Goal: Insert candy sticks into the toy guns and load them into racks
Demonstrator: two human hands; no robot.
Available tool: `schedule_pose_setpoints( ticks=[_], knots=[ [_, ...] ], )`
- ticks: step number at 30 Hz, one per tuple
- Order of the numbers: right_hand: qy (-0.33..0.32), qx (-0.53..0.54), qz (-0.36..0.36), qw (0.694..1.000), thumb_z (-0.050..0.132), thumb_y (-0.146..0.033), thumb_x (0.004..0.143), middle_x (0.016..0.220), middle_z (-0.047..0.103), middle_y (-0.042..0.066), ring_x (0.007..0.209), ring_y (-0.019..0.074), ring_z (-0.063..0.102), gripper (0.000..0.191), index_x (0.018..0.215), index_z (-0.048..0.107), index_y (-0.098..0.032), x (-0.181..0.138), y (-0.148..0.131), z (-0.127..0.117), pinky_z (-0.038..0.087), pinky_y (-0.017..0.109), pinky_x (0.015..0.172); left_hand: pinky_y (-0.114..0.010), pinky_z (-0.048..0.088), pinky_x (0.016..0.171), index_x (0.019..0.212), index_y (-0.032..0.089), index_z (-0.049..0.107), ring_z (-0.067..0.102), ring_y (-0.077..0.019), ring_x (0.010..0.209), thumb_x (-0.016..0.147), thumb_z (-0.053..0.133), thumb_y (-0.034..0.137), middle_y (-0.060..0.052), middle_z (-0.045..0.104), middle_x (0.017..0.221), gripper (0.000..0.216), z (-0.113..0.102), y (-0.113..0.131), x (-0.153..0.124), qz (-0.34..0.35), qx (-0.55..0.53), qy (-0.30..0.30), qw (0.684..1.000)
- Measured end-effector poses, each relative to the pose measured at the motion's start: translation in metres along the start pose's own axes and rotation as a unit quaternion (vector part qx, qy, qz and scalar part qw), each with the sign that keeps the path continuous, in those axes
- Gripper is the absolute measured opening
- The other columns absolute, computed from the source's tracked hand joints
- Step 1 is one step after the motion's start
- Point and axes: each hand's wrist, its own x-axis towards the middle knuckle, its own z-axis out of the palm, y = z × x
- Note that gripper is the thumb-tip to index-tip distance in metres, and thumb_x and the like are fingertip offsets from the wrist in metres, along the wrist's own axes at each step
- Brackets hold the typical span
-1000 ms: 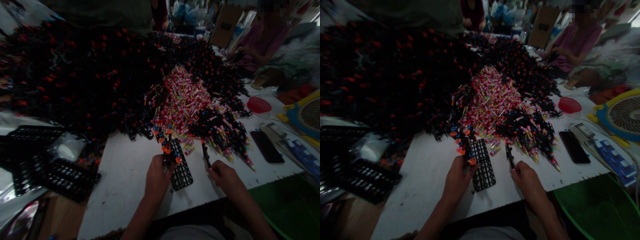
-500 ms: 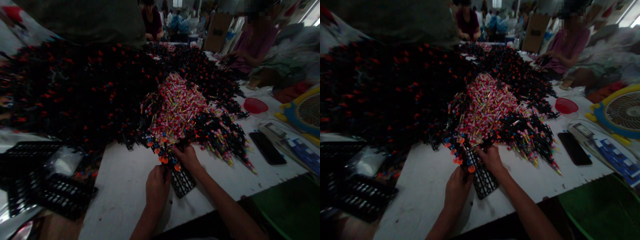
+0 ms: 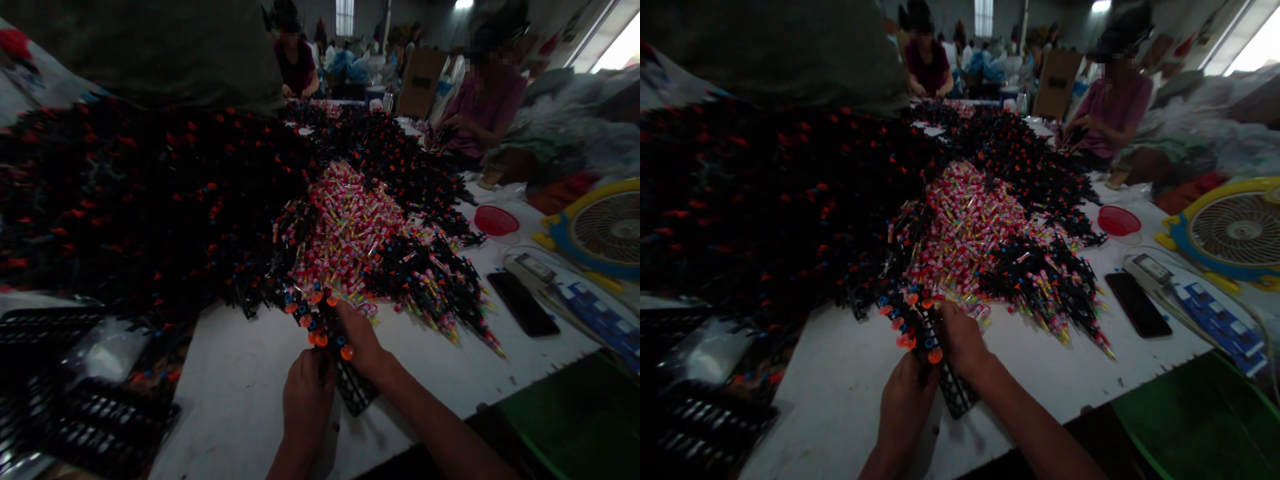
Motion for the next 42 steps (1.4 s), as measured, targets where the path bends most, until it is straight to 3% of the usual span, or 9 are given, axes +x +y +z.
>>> schedule_pose_setpoints(
  ticks=[6,9,12,15,17,23,31,38,42],
  knots=[
    [0.185,-0.265,0.178,0.930,0.059,-0.044,0.082,0.111,0.052,0.014,0.090,0.0246,0.059,0.044,0.116,0.049,-0.017,-0.050,0.047,-0.092,0.047,0.032,0.066,-0.030,0.050,0.058,0.090,0.021,0.055,0.063,-0.0196,0.067,0.085,0.047,0.026,-0.003,0.064,0.075,0.010,-0.020,-0.010,-0.028,-0.002,-0.019,-0.028,0.999],
    [0.080,-0.367,0.268,0.887,0.062,-0.041,0.080,0.103,0.053,0.013,0.081,0.0251,0.061,0.035,0.103,0.056,-0.016,-0.073,0.074,-0.134,0.043,0.031,0.059,-0.027,0.050,0.060,0.094,0.024,0.056,0.063,-0.0168,0.073,0.085,0.048,0.026,-0.001,0.064,0.084,0.012,-0.053,-0.017,-0.034,-0.032,-0.072,-0.068,0.995],
    [0.021,-0.365,0.264,0.892,0.053,-0.028,0.085,0.087,0.057,0.009,0.076,0.0239,0.061,0.012,0.085,0.057,-0.017,-0.079,0.083,-0.145,0.043,0.032,0.061,-0.029,0.050,0.070,0.102,0.023,0.055,0.060,-0.0168,0.084,0.086,0.049,0.029,-0.004,0.061,0.102,0.018,-0.098,-0.012,-0.015,-0.086,-0.072,0.024,0.993],
    [0.096,-0.223,0.211,0.947,0.052,-0.030,0.084,0.083,0.060,0.008,0.074,0.0222,0.061,0.013,0.084,0.054,-0.018,-0.066,0.068,-0.124,0.045,0.033,0.065,-0.035,0.043,0.092,0.115,0.023,0.053,0.055,-0.0193,0.104,0.088,0.049,0.032,-0.005,0.057,0.118,0.029,-0.131,0.008,0.027,-0.044,-0.090,0.104,0.990],
    [0.111,-0.009,0.182,0.977,0.055,-0.039,0.082,0.079,0.061,0.005,0.067,0.0189,0.062,0.020,0.087,0.052,-0.019,-0.053,0.048,-0.096,0.047,0.031,0.063,-0.037,0.037,0.101,0.119,0.024,0.054,0.050,-0.0194,0.116,0.090,0.045,0.033,-0.004,0.056,0.124,0.031,-0.135,0.024,0.057,0.065,-0.105,0.044,0.991],
    [-0.030,0.455,0.193,0.869,0.067,-0.043,0.070,0.068,0.062,-0.001,0.056,0.0150,0.061,0.034,0.089,0.051,-0.020,-0.034,0.010,-0.002,0.052,0.030,0.058,-0.037,0.040,0.096,0.108,0.022,0.063,0.056,-0.0181,0.103,0.093,0.041,0.036,-0.001,0.067,0.108,0.030,-0.108,0.048,0.097,0.194,-0.061,-0.157,0.966],
    [-0.001,0.246,0.097,0.964,0.057,-0.028,0.080,0.075,0.062,0.000,0.066,0.0131,0.055,0.010,0.085,0.056,-0.019,-0.043,0.009,0.003,0.046,0.025,0.062,-0.036,0.039,0.095,0.108,0.020,0.062,0.055,-0.0174,0.101,0.094,0.037,0.033,-0.001,0.067,0.107,0.031,-0.107,0.046,0.090,0.188,-0.038,-0.148,0.970],
    [-0.020,0.331,0.174,0.927,0.055,-0.039,0.083,0.066,0.060,-0.001,0.049,0.0121,0.053,0.023,0.090,0.057,-0.018,-0.050,0.008,0.008,0.044,0.024,0.049,-0.038,0.039,0.096,0.111,0.020,0.061,0.056,-0.0179,0.101,0.096,0.031,0.035,-0.003,0.067,0.109,0.037,-0.106,0.048,0.091,0.183,-0.016,-0.149,0.971],
    [-0.023,0.162,0.103,0.981,0.049,-0.031,0.087,0.070,0.061,0.001,0.059,0.0144,0.055,0.014,0.090,0.057,-0.020,-0.051,0.005,0.013,0.044,0.024,0.056,-0.037,0.039,0.096,0.114,0.020,0.060,0.055,-0.0180,0.105,0.096,0.031,0.037,-0.003,0.066,0.112,0.038,-0.107,0.047,0.090,0.174,-0.010,-0.155,0.972]
  ],
)
